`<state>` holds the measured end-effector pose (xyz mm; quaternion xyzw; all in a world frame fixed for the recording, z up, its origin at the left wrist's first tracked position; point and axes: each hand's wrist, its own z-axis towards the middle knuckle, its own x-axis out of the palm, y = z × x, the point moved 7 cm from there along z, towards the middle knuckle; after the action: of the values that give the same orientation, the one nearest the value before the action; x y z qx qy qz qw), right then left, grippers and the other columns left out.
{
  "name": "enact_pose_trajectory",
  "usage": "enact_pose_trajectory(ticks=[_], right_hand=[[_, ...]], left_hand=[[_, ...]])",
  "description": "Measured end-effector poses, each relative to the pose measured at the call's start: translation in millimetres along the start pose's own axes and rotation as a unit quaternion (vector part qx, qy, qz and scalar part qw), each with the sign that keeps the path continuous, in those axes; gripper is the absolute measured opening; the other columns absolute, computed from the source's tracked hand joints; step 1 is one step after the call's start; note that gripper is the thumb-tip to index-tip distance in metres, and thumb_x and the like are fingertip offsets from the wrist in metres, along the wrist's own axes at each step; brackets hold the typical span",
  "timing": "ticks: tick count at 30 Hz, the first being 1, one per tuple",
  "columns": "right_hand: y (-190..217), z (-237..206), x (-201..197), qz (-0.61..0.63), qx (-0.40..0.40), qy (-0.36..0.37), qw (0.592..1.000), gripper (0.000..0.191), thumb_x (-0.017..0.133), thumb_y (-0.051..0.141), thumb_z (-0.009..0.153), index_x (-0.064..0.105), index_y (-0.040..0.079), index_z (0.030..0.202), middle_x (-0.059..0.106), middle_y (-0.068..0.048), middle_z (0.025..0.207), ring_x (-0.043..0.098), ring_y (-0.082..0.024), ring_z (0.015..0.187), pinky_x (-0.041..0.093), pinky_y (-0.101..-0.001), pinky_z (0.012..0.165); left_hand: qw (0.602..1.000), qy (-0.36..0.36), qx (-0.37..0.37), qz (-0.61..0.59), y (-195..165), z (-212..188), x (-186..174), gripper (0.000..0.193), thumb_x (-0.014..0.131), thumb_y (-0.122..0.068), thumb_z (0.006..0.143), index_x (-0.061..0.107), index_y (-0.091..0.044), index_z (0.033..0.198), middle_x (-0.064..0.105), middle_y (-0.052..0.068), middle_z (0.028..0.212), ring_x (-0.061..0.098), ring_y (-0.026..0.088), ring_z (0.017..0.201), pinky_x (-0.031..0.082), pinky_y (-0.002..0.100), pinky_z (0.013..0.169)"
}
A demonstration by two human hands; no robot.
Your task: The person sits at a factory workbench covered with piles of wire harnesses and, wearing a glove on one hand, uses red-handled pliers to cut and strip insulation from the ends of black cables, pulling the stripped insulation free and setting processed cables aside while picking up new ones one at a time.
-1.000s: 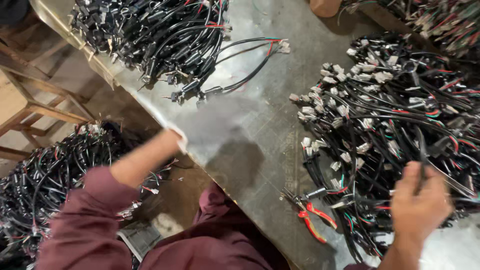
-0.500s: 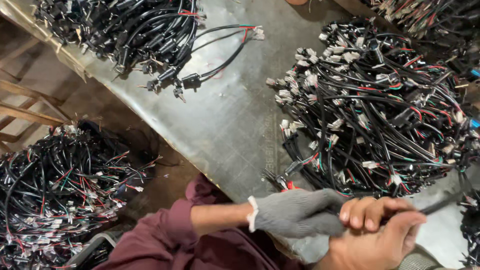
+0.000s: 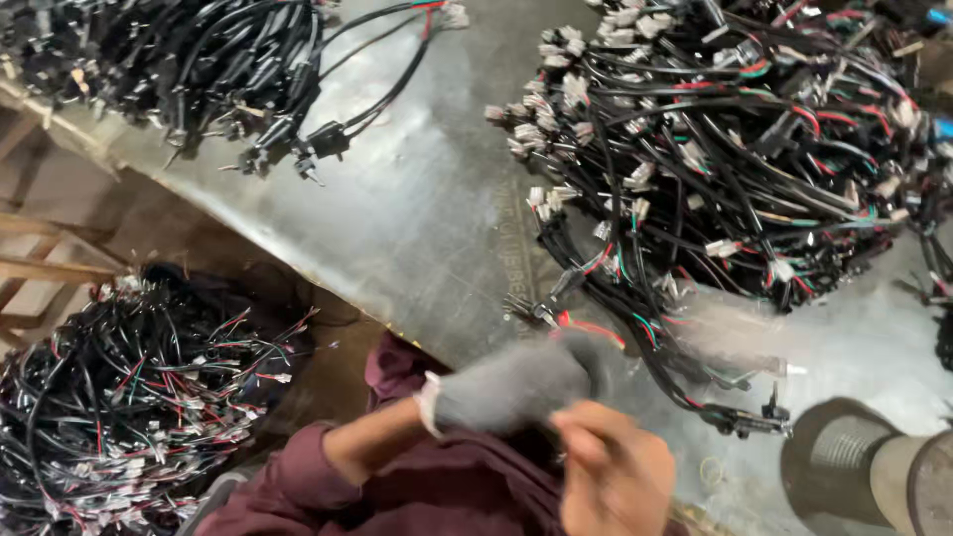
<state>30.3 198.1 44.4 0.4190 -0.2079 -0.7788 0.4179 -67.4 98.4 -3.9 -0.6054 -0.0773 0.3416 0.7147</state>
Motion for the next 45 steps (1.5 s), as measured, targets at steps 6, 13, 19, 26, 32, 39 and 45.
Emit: enact_pose_trajectory(ticks=[6,13,19,26,32,39,45], right_hand=[[-41.3,-8.5,41.0,-0.042,0.172,0.170,0.969,0.017,0.061,0.020,0.094,0.072,0.009,0.100,0.072,-0.018,0.081,0.068,-0.040,0.070,0.052,-0.0453,0.059],[39.2,93.6,-18.9,-0.081,0.122,0.085,0.985,0.064,0.048,0.057,0.099,0.065,-0.004,0.106,0.067,-0.023,0.101,0.064,-0.035,0.096,0.048,-0.0465,0.083],[55.3,85.8,-32.5,0.309,0.156,-0.176,0.922,0.048,0.044,0.050,0.106,0.060,0.007,0.092,0.069,-0.012,0.097,0.066,-0.026,0.089,0.052,-0.0502,0.087],[-28.3,8.7,-96.5,0.290,0.057,-0.123,0.947,0.037,0.043,0.040,0.106,0.055,0.005,0.109,0.065,-0.008,0.102,0.059,-0.019,0.088,0.047,-0.0392,0.081],[-40.7,36.3,-75.7,0.311,0.055,-0.167,0.934,0.035,0.042,0.032,0.106,0.051,0.004,0.124,0.061,-0.004,0.106,0.054,-0.013,0.087,0.043,-0.0297,0.075],[-87.7,-49.4,57.4,0.123,0.238,0.098,0.958,0.046,0.046,0.019,0.106,0.040,-0.007,0.144,0.057,-0.007,0.126,0.053,-0.013,0.108,0.042,-0.0236,0.090],[-114.6,-70.6,50.2,0.085,0.286,0.101,0.949,0.049,0.062,0.018,0.095,0.051,-0.005,0.137,0.067,-0.012,0.121,0.061,-0.020,0.111,0.046,-0.0330,0.100]], left_hand=[[0.733,-0.136,0.058,-0.664,-20.2,-12.1,-30.9,0.030,0.056,-0.028,0.118,0.060,-0.002,0.104,0.061,0.009,0.093,0.059,0.021,0.081,0.049,0.036,0.074],[0.984,-0.169,0.019,0.049,-76.9,2.8,-33.6,0.017,0.060,-0.020,0.102,0.062,-0.010,0.117,0.063,0.005,0.103,0.061,0.023,0.097,0.051,0.035,0.086],[0.964,-0.122,0.056,-0.231,-97.5,-19.6,38.5,0.018,0.058,-0.015,0.102,0.057,-0.006,0.117,0.062,0.014,0.105,0.064,0.033,0.103,0.053,0.043,0.090],[0.992,-0.013,0.096,-0.079,-84.8,-52.2,46.7,0.020,0.062,-0.028,0.108,0.063,-0.013,0.123,0.071,0.009,0.102,0.071,0.027,0.097,0.056,0.034,0.086],[0.995,-0.095,0.007,-0.022,-41.4,-51.4,-6.0,0.026,0.069,-0.031,0.102,0.070,-0.011,0.118,0.074,0.008,0.105,0.075,0.024,0.098,0.057,0.036,0.087],[0.869,-0.098,-0.172,-0.452,0.9,-50.2,-21.4,0.043,0.066,-0.027,0.104,0.064,-0.008,0.142,0.067,0.001,0.105,0.051,0.011,0.074,0.041,0.029,0.063],[0.888,-0.298,-0.175,-0.303,-0.2,-42.5,-32.5,0.029,0.075,-0.014,0.092,0.064,-0.004,0.117,0.072,0.005,0.101,0.070,0.013,0.094,0.057,0.032,0.081]])
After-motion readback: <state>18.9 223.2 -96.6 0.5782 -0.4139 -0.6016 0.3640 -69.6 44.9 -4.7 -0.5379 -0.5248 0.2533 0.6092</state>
